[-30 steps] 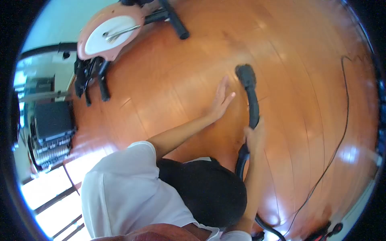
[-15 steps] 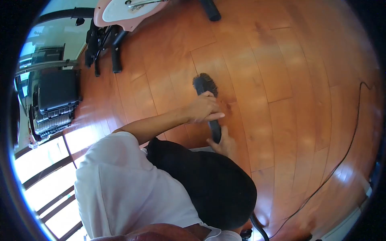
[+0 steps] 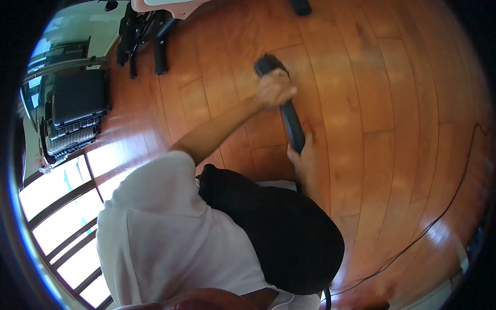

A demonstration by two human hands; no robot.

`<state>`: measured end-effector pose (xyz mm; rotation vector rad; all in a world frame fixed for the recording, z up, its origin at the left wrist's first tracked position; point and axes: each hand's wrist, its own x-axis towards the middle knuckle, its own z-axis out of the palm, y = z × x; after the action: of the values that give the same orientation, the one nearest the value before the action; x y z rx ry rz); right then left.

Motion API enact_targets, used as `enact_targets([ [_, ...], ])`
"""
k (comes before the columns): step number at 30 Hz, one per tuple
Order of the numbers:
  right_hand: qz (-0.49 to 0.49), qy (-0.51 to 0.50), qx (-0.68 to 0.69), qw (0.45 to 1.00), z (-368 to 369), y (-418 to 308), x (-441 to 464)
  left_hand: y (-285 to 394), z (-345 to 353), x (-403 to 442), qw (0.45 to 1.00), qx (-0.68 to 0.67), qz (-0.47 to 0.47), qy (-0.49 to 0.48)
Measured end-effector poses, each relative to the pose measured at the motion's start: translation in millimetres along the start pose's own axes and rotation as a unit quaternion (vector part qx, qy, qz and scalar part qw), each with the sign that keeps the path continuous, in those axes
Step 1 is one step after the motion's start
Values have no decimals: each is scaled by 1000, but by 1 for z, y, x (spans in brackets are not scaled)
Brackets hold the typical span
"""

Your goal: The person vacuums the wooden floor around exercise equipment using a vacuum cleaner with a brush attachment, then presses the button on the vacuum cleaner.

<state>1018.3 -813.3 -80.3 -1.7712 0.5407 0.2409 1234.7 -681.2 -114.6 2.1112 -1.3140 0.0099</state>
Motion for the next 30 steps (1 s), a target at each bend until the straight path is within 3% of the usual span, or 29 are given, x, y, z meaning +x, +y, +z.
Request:
enact_targets([
  [4, 24, -40, -36, 998, -12, -45, 37, -17, -27, 32, 999, -39, -34, -16],
  [7, -85, -5, -147, 985, -21, -41, 12, -4, -17, 11, 999, 2, 28, 16],
  [10, -9, -87, -55, 995, -43, 11, -43, 63, 13, -29, 993, 107, 52, -1],
  [14, 122, -53, -106, 985, -56, 49, -119, 156, 22, -51, 986, -163, -10, -43],
  [17, 146, -27, -117, 982, -48, 46, -135, 155, 22, -53, 971, -210, -6, -111],
  [19, 116, -17, -121, 986, -36, 36, -124, 130, 28, -47, 988, -105, 53, -103],
  [22, 59, 0, -114, 992, -18, 13, -79, 63, 30, -31, 993, -66, 91, -40],
  [23, 38, 6, -112, 993, -15, 3, -59, 26, 40, -27, 988, -48, 144, 37],
  [25, 7, 25, -93, 995, -14, -13, -22, -2, 19, -1, 989, -26, 146, 12],
  [26, -8, 39, -80, 996, -16, -17, -8, 4, -10, 22, 991, -23, 94, -92],
  [30, 8, 35, -131, 991, -46, -33, -8, 21, -2, 32, 998, -58, -8, -34],
])
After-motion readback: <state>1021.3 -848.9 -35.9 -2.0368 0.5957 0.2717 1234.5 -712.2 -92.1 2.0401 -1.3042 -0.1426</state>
